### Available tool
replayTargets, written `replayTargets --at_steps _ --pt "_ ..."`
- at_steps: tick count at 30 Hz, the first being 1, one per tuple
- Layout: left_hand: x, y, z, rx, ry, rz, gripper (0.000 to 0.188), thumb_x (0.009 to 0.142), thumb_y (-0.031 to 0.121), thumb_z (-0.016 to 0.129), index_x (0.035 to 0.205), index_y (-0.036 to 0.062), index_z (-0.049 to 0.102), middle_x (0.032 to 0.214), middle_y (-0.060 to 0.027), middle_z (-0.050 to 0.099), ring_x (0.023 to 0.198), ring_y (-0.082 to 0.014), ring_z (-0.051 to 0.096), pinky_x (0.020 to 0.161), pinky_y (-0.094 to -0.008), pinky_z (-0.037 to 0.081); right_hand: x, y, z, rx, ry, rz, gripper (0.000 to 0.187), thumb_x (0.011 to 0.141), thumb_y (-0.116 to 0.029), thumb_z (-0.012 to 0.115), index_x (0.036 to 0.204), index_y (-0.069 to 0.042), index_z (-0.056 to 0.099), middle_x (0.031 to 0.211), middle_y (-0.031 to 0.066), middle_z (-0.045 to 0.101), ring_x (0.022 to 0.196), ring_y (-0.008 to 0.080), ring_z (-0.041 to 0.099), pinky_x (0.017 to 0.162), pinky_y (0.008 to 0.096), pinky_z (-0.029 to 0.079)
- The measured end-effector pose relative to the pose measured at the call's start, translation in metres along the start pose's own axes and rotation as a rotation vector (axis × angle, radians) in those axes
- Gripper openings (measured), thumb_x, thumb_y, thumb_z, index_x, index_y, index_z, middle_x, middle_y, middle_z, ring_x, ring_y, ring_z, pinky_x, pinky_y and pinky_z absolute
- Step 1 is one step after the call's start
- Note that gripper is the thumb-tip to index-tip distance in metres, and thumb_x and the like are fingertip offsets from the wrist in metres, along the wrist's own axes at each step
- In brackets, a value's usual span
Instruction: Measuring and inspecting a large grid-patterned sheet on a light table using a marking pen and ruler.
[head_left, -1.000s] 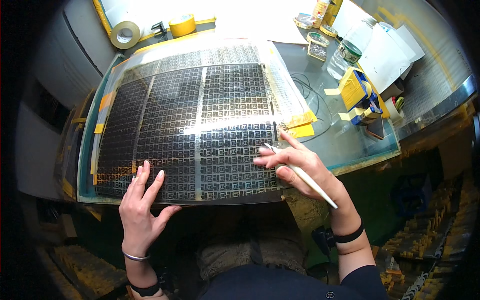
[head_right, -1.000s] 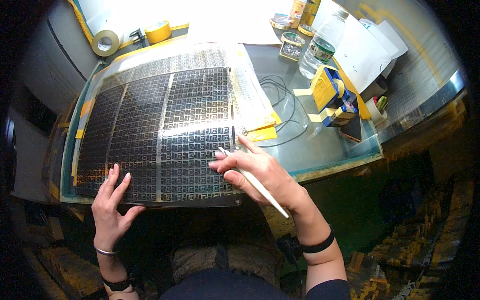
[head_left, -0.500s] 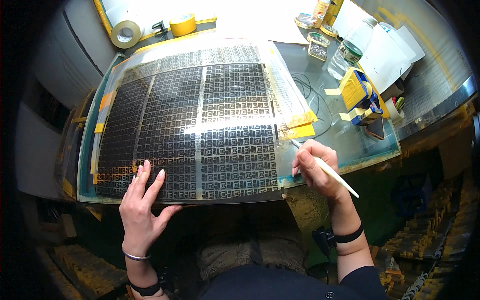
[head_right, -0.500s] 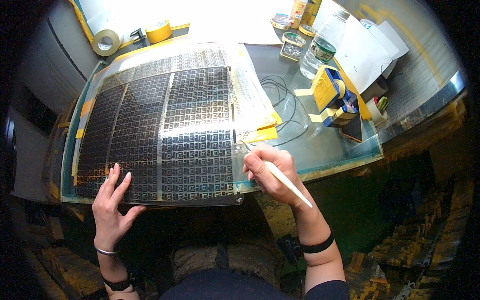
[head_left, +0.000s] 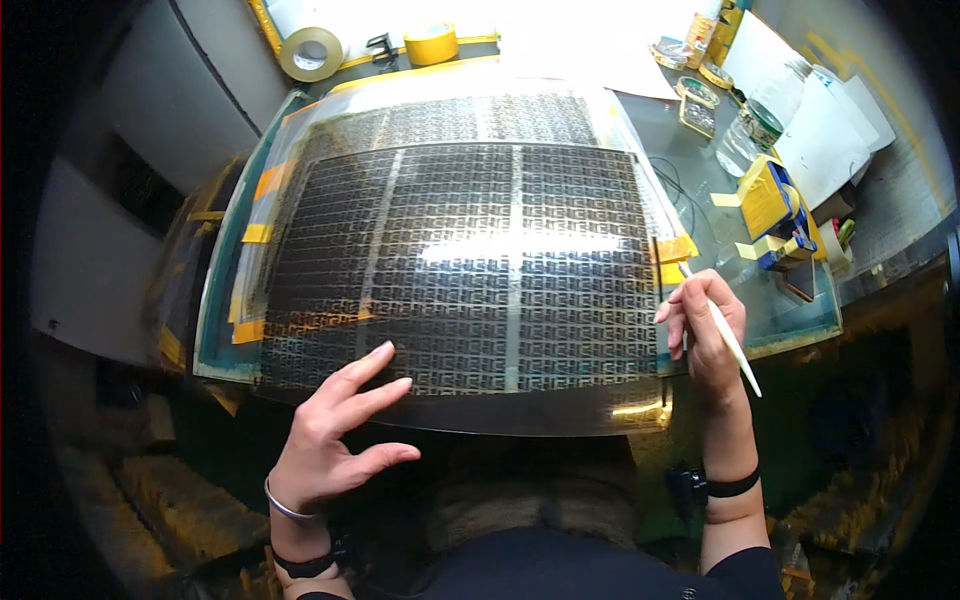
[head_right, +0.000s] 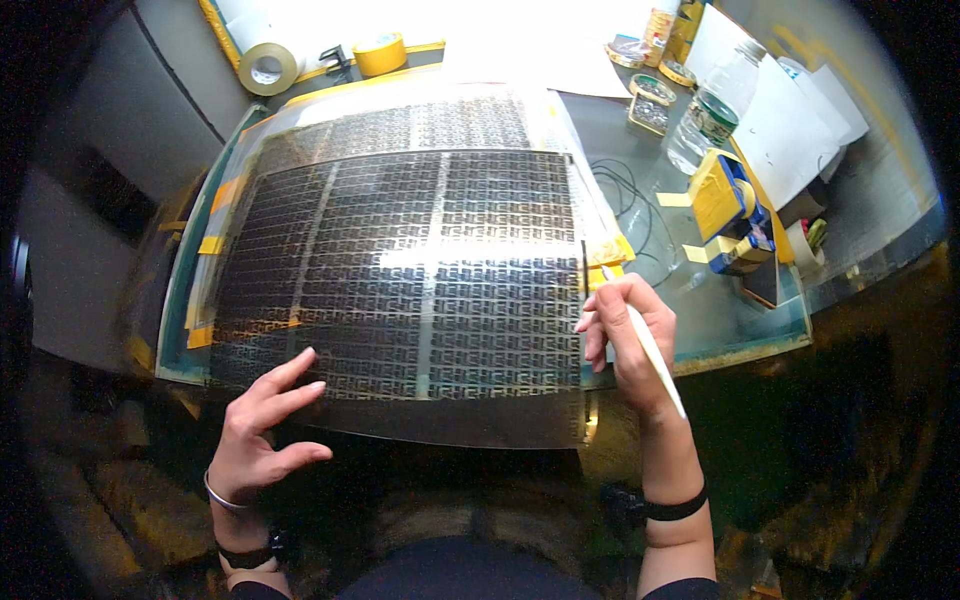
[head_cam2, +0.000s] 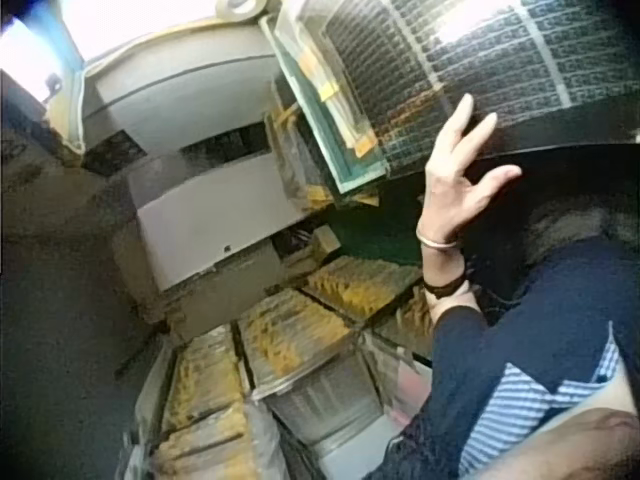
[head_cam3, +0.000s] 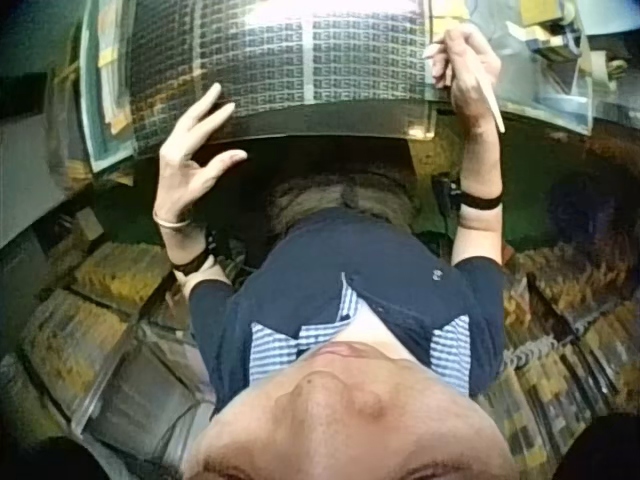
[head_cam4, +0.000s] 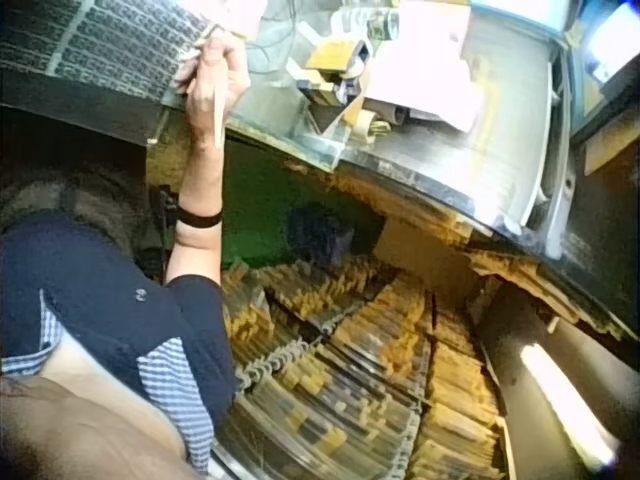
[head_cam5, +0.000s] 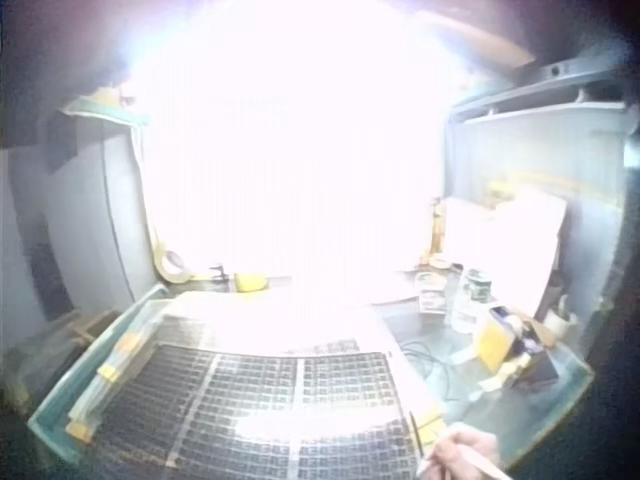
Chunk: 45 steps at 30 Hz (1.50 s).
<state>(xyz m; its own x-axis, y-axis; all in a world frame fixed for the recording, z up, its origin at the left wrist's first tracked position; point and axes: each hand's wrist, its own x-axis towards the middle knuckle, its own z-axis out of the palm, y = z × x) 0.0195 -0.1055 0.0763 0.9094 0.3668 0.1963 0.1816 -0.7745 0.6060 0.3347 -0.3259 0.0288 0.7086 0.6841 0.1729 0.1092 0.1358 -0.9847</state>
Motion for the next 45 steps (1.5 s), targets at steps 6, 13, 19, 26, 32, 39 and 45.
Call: replayTargets --at_steps 6,13,19,26,32,39,45 --pt "-0.033 -0.055 -0.048 -0.114 0.692 -0.378 0.027 0.086 0.022 0.076 0.102 0.0004 0.072 0.106 -0.0121 0.069 0.092 -0.0154 0.065 0.083 -0.0280 0.051 -0.002 0.003 -0.003 -0.050 0.022 -0.025 0.025 0.101 -0.025 0.054 0.089 -0.003 0.057 0.071 0.0070 0.063 0.049 0.0064 0.053 0.041 0.0193 0.038" --pt "-0.084 -0.109 -0.061 -0.273 0.513 -0.945 0.069 0.098 0.057 0.047 0.064 0.0001 0.066 0.061 -0.0076 0.065 0.056 -0.0122 0.063 0.053 -0.0210 0.050 0.000 0.004 0.000 -0.051 0.013 -0.021 0.026 0.101 -0.025 0.054 0.089 -0.002 0.056 0.072 0.0075 0.062 0.050 0.0068 0.053 0.042 0.0192 0.039" --pt "-0.070 -0.103 -0.043 -0.517 0.517 -0.822 0.048 0.098 0.045 0.056 0.077 0.0031 0.065 0.071 -0.0067 0.068 0.054 -0.0113 0.064 0.046 -0.0184 0.048 0.001 0.005 -0.005 -0.059 -0.006 -0.017 0.026 0.102 -0.025 0.053 0.091 -0.002 0.056 0.073 0.0085 0.062 0.052 0.0077 0.054 0.043 0.0199 0.040" --pt "-0.065 -0.083 -0.042 -0.686 0.540 -0.669 0.027 0.096 0.025 0.061 0.080 0.0032 0.062 0.073 -0.0082 0.069 0.052 -0.0123 0.064 0.044 -0.0206 0.049 0.002 0.011 -0.007 0.013 0.055 -0.156 0.027 0.103 -0.026 0.049 0.094 -0.002 0.055 0.074 0.0110 0.062 0.055 0.0098 0.054 0.048 0.0218 0.042" --pt "-0.054 -0.070 -0.037 -0.817 0.441 -0.626 0.021 0.092 0.019 0.062 0.090 -0.0009 0.059 0.075 -0.0131 0.069 0.054 -0.0162 0.066 0.044 -0.0228 0.053 0.002 0.010 -0.007 0.056 0.039 -0.208 0.027 0.104 -0.026 0.047 0.096 -0.001 0.056 0.075 0.0127 0.062 0.055 0.0105 0.055 0.051 0.0217 0.042" --pt "-0.049 -0.068 -0.030 -0.781 0.325 -0.658 0.023 0.094 0.019 0.062 0.092 -0.0045 0.062 0.074 -0.0198 0.070 0.052 -0.0187 0.067 0.045 -0.0242 0.054 0.002 0.008 -0.006 0.107 0.007 -0.205 0.030 0.105 -0.028 0.045 0.099 -0.001 0.056 0.074 0.0115 0.061 0.057 0.0123 0.056 0.051 0.0223 0.043" --pt "-0.037 -0.061 -0.018 -0.776 0.469 -0.616 0.026 0.097 0.020 0.060 0.090 -0.0045 0.063 0.072 -0.0216 0.069 0.049 -0.0192 0.066 0.042 -0.0242 0.052 0.004 -0.018 0.007 0.195 0.185 -0.172 0.061 0.105 -0.050 0.026 0.125 0.002 0.052 0.083 0.0057 0.058 0.068 0.0133 0.056 0.070 0.0276 0.050"
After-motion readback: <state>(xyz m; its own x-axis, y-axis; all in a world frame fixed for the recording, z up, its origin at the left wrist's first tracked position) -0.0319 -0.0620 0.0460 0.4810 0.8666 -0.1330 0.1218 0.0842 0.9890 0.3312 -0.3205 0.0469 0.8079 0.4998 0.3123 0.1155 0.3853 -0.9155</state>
